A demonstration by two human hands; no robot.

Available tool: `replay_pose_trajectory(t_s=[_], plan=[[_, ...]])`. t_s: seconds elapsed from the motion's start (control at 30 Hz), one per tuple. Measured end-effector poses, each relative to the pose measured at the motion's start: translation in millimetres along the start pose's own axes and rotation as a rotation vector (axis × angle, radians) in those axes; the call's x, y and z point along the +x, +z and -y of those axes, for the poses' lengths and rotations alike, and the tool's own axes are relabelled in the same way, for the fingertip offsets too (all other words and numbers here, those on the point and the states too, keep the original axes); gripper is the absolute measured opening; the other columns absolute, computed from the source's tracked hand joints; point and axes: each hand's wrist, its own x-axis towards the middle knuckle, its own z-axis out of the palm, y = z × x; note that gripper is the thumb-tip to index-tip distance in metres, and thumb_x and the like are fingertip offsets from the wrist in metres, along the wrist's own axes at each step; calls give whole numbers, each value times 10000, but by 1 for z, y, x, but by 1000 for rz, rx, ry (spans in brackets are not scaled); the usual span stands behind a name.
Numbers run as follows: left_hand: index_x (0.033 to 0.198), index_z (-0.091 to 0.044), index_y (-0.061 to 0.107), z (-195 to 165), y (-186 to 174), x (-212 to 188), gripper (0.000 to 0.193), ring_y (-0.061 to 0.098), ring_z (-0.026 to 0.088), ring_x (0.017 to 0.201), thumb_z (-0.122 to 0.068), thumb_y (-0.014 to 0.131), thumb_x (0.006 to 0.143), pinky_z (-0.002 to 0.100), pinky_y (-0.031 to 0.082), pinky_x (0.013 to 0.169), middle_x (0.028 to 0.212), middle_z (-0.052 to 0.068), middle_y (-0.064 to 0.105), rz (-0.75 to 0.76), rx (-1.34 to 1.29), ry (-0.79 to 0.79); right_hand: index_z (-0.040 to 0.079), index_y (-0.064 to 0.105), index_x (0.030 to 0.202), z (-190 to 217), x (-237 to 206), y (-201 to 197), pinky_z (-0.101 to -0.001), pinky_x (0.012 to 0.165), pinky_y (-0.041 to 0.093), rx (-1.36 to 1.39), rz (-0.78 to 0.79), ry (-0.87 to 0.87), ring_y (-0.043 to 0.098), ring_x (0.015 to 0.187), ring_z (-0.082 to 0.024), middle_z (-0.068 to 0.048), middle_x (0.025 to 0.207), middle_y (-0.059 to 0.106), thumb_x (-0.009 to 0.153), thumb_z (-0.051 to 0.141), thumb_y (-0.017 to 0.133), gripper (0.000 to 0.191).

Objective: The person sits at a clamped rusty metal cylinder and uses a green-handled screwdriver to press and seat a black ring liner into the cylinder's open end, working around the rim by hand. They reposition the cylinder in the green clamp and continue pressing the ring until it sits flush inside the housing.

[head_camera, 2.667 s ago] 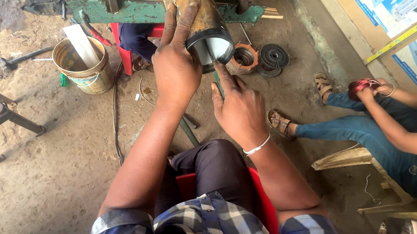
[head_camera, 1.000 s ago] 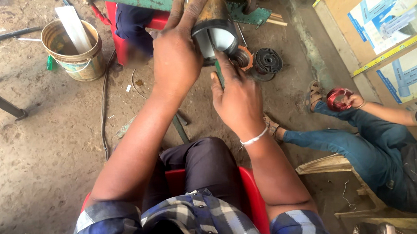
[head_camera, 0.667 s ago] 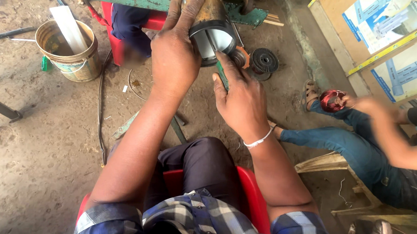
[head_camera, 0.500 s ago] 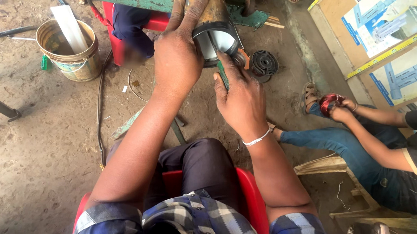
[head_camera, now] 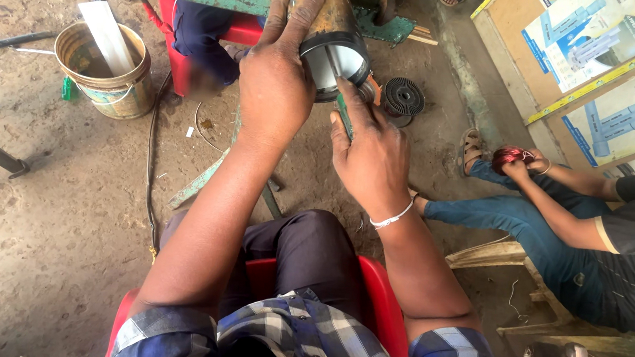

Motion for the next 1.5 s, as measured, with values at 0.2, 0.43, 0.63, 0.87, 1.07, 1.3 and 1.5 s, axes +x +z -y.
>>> replay_pose_trajectory(t_s=[0.2,0.43,0.63,0.87,1.07,1.3,1.5], plan=[[1495,-286,575,0,-1,1,746,705,416,1144,73,635,843,440,611,915,1538,243,505,-27,28,12,116,575,1444,-1,1,1,-517,765,560,16,-14,-34,706,923,-426,-216,1105,731,986,174,700,479],[1482,-296,567,1,0,1,723,722,413,1059,47,651,850,437,619,842,1526,238,533,1,27,-25,128,583,1443,-3,1,8,-522,855,561,-28,-47,-67,698,1030,-439,-237,1162,708,979,177,720,486],[1501,-310,558,1,1,0,725,715,429,1085,18,678,865,435,622,854,1517,237,528,-27,52,5,123,580,1444,-4,2,10,-524,853,560,-58,-53,-93,695,1047,-450,-252,1165,701,959,168,727,508],[1481,-305,565,1,-1,-1,711,719,429,1056,3,686,852,441,619,845,1530,225,533,-2,34,-24,113,578,1443,-4,8,8,-538,759,554,-21,25,-18,700,899,-454,-255,1085,716,955,154,714,509],[1489,-301,573,2,0,-1,690,721,429,1047,0,686,878,437,619,840,1514,240,539,-16,17,-23,98,579,1433,1,13,8,-520,746,565,-13,10,-55,709,880,-429,-225,1093,724,977,160,692,475],[1486,-280,588,2,0,-2,628,739,405,1028,-54,730,918,431,613,841,1502,253,541,8,-48,-40,72,598,1398,7,17,4,-514,787,555,-126,-1,-97,691,899,-436,-234,1071,718,972,192,705,456],[1492,-249,589,-4,-4,0,658,708,424,1130,-35,737,887,655,430,1096,1491,263,545,-8,57,30,63,565,1429,-2,10,0,-497,767,556,16,9,-75,700,942,-415,-224,1127,718,977,164,685,478]])
